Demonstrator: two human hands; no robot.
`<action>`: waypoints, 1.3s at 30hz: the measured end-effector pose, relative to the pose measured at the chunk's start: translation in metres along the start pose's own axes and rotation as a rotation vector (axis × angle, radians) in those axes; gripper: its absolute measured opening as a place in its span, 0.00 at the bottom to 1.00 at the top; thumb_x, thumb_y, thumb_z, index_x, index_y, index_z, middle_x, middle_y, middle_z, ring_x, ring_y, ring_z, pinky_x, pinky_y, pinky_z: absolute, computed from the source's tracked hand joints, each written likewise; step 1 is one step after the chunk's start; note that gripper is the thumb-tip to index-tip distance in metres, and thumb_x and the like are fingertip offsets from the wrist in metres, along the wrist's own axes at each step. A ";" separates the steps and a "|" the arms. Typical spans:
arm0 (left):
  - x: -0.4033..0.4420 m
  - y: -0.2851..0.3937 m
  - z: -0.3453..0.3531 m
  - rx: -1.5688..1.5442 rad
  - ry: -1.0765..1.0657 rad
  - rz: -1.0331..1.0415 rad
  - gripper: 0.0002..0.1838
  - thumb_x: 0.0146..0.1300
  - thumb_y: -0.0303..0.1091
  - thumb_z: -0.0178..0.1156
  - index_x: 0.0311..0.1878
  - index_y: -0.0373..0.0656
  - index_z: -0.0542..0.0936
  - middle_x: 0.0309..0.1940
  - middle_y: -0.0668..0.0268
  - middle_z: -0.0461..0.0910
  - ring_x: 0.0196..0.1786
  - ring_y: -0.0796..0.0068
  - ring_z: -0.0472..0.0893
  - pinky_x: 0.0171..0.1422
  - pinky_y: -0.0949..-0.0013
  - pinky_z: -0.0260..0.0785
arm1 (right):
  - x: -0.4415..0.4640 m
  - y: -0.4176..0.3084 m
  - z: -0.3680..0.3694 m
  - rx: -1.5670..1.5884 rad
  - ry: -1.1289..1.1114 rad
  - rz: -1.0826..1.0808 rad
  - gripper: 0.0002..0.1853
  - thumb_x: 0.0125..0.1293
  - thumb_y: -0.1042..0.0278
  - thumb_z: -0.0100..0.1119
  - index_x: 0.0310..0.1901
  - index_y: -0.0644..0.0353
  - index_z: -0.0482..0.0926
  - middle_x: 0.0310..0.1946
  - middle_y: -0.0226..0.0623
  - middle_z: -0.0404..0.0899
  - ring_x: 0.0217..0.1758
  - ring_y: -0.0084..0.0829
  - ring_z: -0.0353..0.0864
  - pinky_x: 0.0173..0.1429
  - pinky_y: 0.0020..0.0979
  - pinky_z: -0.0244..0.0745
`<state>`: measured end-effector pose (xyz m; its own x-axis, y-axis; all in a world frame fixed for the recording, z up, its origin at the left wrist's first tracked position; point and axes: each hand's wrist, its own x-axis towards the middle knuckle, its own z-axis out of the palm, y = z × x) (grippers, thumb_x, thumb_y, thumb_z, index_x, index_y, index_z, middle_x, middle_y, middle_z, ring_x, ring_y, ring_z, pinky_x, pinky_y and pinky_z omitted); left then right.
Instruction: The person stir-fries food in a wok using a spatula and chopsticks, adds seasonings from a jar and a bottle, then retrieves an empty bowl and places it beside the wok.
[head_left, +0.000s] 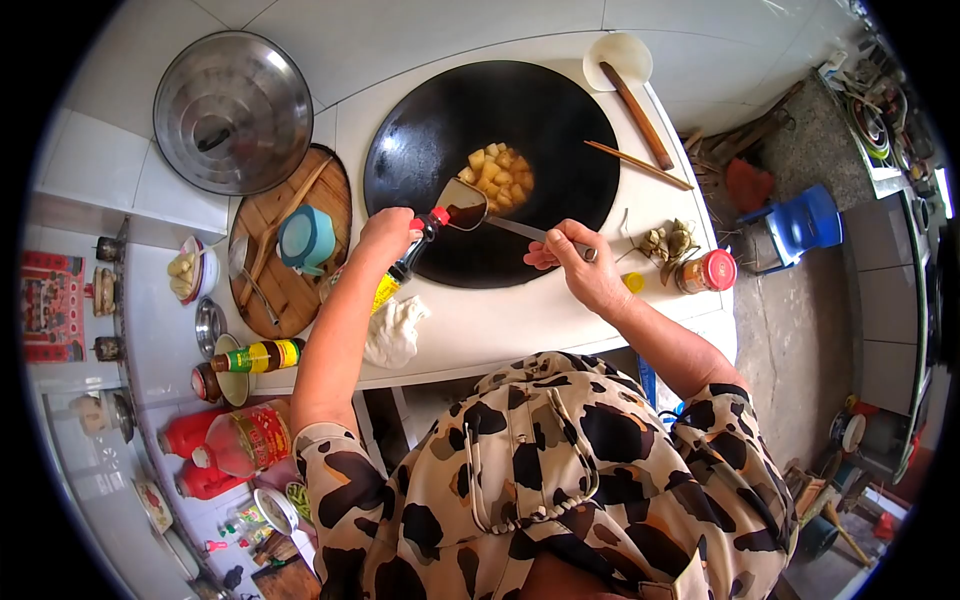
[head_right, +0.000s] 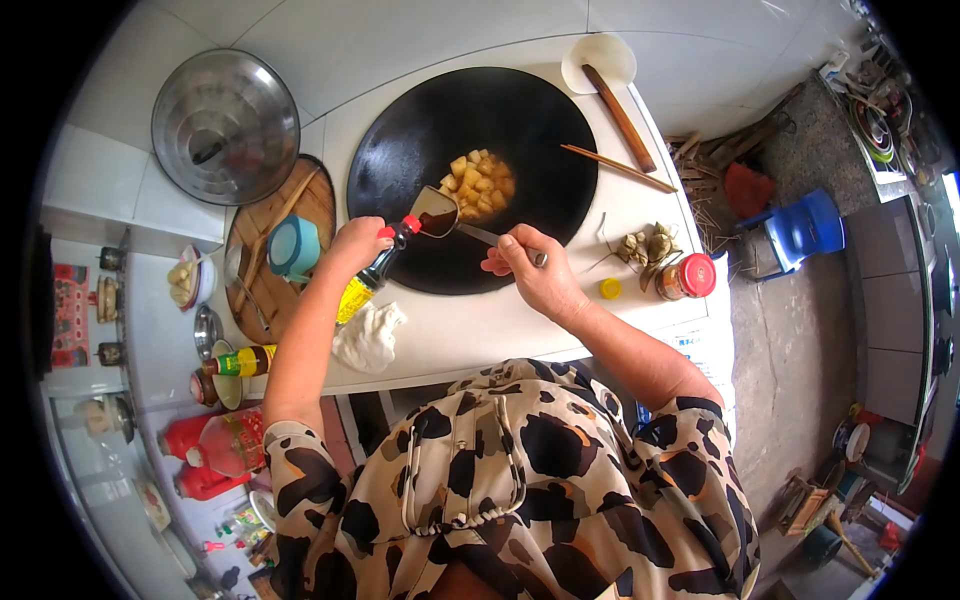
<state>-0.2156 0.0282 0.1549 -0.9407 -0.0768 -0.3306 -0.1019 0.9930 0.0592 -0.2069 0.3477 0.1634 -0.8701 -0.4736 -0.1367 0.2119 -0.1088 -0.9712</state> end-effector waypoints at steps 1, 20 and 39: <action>0.000 0.000 0.000 0.000 0.001 0.001 0.12 0.58 0.39 0.65 0.39 0.41 0.80 0.37 0.52 0.81 0.45 0.48 0.80 0.49 0.52 0.71 | 0.000 -0.001 0.000 -0.008 0.001 0.001 0.16 0.75 0.61 0.47 0.37 0.67 0.73 0.34 0.39 0.80 0.43 0.30 0.84 0.48 0.28 0.79; -0.061 -0.016 -0.023 -0.476 0.408 -0.105 0.14 0.63 0.43 0.60 0.37 0.41 0.74 0.32 0.49 0.81 0.39 0.43 0.79 0.42 0.49 0.69 | 0.051 -0.016 -0.033 -0.044 0.121 0.079 0.12 0.73 0.61 0.48 0.38 0.62 0.74 0.35 0.44 0.82 0.40 0.33 0.86 0.47 0.31 0.80; -0.179 -0.103 0.033 -0.682 0.859 -0.333 0.11 0.63 0.36 0.61 0.43 0.40 0.77 0.30 0.56 0.79 0.32 0.62 0.80 0.39 0.65 0.70 | 0.102 0.039 -0.045 -0.964 0.020 -0.557 0.03 0.64 0.75 0.54 0.33 0.64 0.75 0.29 0.47 0.80 0.36 0.49 0.81 0.40 0.39 0.76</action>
<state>-0.0263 -0.0572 0.1768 -0.7175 -0.6231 0.3115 -0.2953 0.6771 0.6741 -0.3072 0.3342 0.1027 -0.7451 -0.5545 0.3707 -0.6370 0.4268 -0.6419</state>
